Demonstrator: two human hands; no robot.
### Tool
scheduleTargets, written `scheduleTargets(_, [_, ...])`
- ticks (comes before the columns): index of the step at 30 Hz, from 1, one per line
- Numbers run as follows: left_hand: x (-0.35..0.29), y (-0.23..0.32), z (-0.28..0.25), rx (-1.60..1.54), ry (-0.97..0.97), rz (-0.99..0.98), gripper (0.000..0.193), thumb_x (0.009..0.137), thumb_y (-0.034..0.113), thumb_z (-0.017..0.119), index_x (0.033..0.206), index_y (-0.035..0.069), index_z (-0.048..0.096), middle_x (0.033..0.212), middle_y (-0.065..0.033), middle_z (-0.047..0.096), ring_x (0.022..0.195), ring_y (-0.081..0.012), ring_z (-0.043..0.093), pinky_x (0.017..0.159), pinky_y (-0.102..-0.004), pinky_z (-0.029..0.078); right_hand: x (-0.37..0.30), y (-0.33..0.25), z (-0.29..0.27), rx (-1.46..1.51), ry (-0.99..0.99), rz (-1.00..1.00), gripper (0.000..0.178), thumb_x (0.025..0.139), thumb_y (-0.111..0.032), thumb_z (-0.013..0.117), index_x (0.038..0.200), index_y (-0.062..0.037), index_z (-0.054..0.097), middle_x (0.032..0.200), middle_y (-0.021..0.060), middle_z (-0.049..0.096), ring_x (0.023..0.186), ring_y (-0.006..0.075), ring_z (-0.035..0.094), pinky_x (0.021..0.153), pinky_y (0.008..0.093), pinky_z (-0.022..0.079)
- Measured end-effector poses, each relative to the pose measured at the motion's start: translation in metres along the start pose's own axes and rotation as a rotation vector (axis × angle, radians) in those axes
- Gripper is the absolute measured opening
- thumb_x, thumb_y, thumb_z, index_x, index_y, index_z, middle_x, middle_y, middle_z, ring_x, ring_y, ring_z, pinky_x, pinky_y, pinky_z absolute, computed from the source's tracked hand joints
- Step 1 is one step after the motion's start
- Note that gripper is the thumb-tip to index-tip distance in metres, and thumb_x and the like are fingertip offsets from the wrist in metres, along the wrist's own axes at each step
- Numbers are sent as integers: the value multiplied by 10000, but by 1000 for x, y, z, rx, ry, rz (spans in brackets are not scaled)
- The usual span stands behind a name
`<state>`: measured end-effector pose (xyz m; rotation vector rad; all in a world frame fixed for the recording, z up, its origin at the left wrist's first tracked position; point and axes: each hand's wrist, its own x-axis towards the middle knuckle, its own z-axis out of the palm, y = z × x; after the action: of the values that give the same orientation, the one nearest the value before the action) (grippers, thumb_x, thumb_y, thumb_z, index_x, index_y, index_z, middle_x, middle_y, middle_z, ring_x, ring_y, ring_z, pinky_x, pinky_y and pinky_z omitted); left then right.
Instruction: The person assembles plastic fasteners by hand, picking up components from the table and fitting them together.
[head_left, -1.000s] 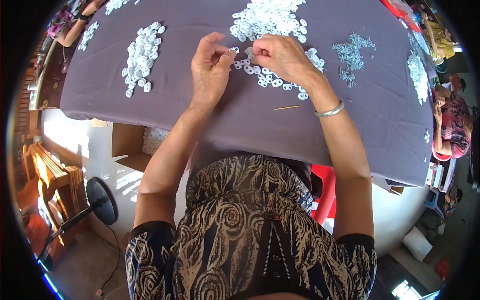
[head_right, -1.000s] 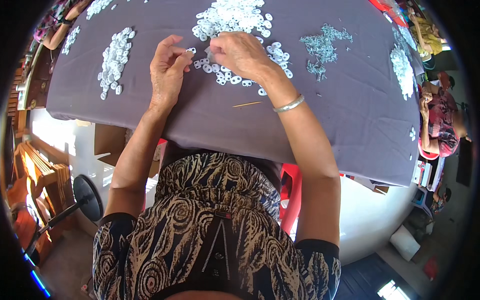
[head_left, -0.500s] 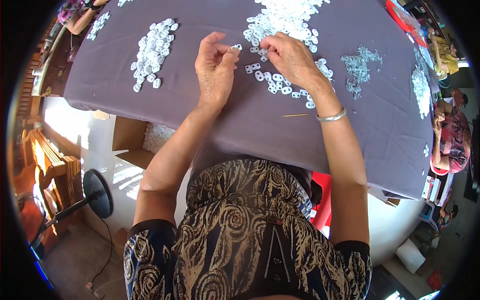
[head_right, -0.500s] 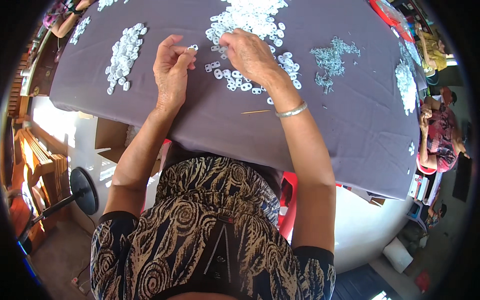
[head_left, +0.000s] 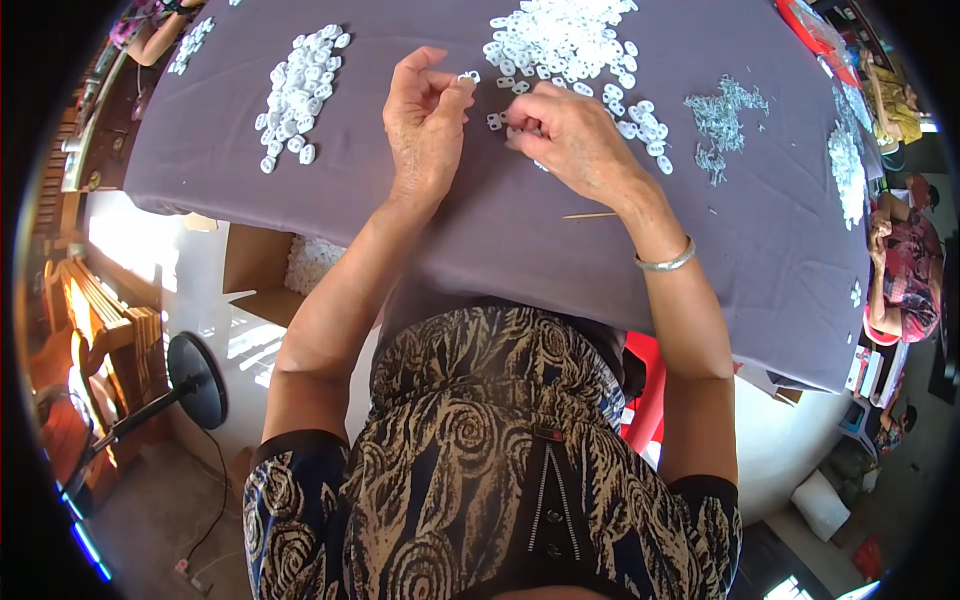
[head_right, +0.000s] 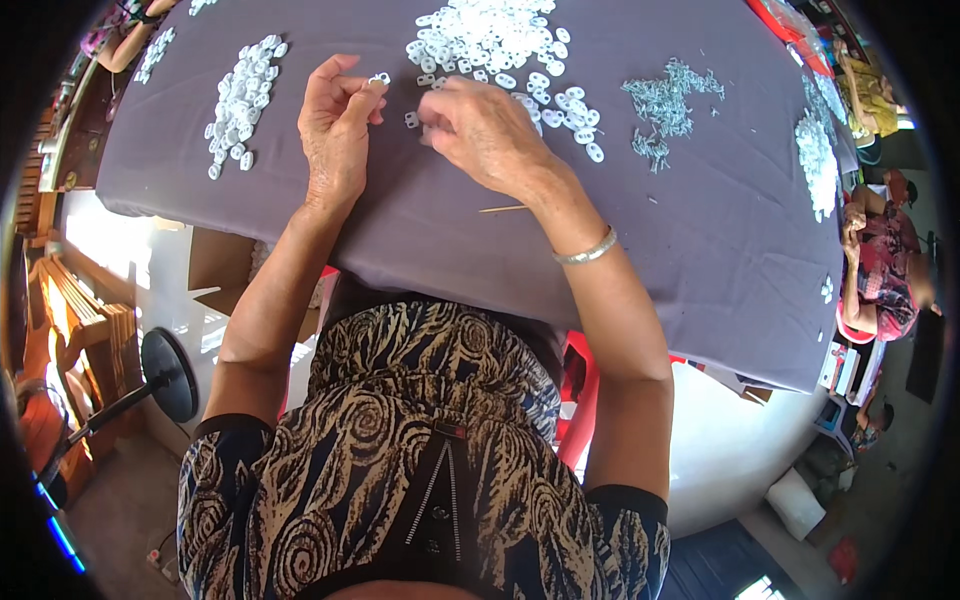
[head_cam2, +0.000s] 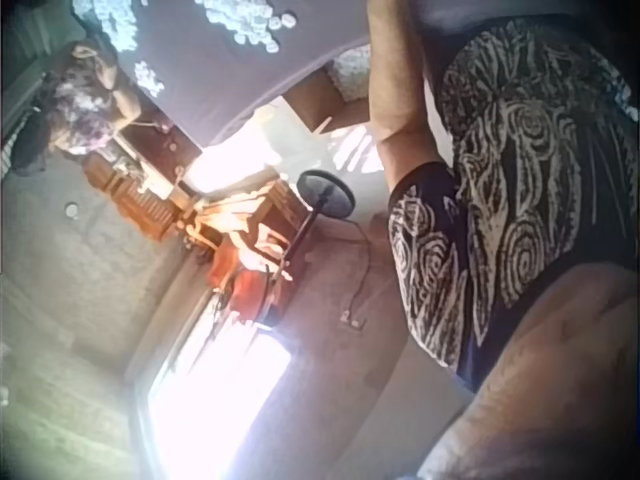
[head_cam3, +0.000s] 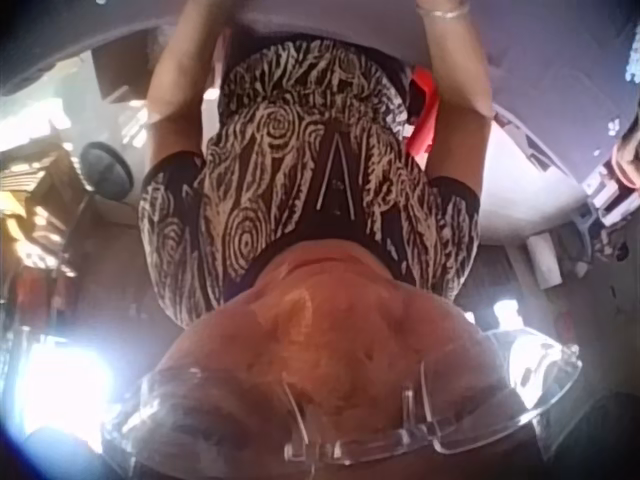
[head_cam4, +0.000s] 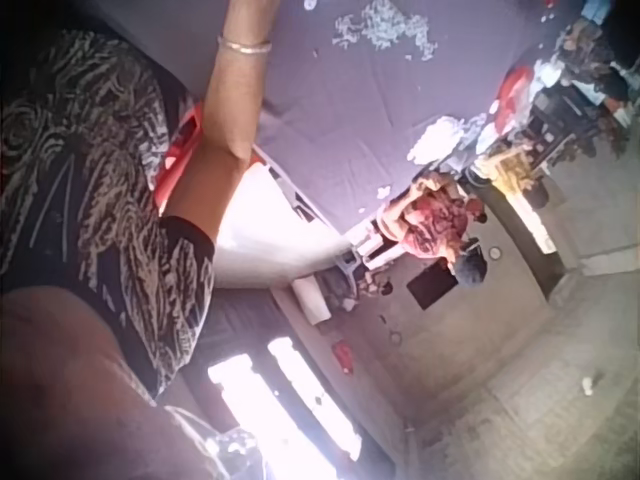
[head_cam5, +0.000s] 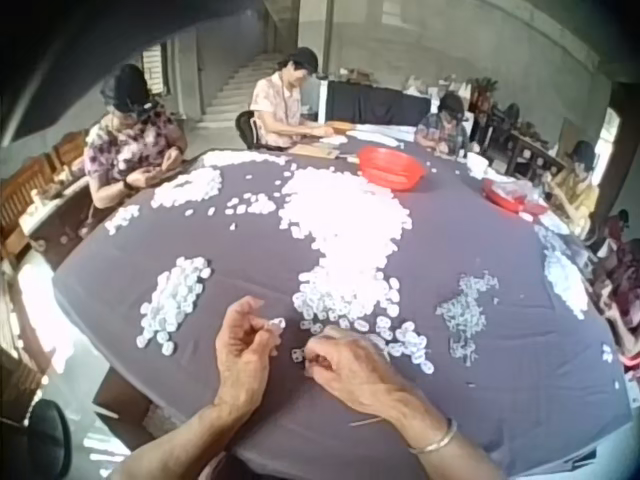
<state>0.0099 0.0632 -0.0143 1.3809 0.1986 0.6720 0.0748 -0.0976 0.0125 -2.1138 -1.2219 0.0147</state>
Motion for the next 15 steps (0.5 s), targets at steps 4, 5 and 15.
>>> scheduleTargets(4, [0,-1,-1,-38,-6,-5,322,833,19,602,1132,41,484,784,-16,587,682,-75,524,580,-220,443,7,7,-5,-69,68,36,105,799,-101,673,806,-18,610,707,48,554,614,161,553,568,299,448])
scheduleTargets(5, [-1,-1,-2,-39,-6,-8,322,833,19,602,1132,41,484,784,-16,587,682,-75,524,580,-220,443,6,7,-5,197,51,131,83,823,-100,669,813,-26,633,678,-12,553,593,75,509,517,244,407])
scheduleTargets(15, [-4,3,0,-18,-27,-28,318,828,11,603,1126,41,497,785,-17,595,668,-75,518,569,-214,436,-8,15,-33,142,39,164,29,811,-63,660,815,-43,640,655,-42,543,583,51,485,528,222,397])
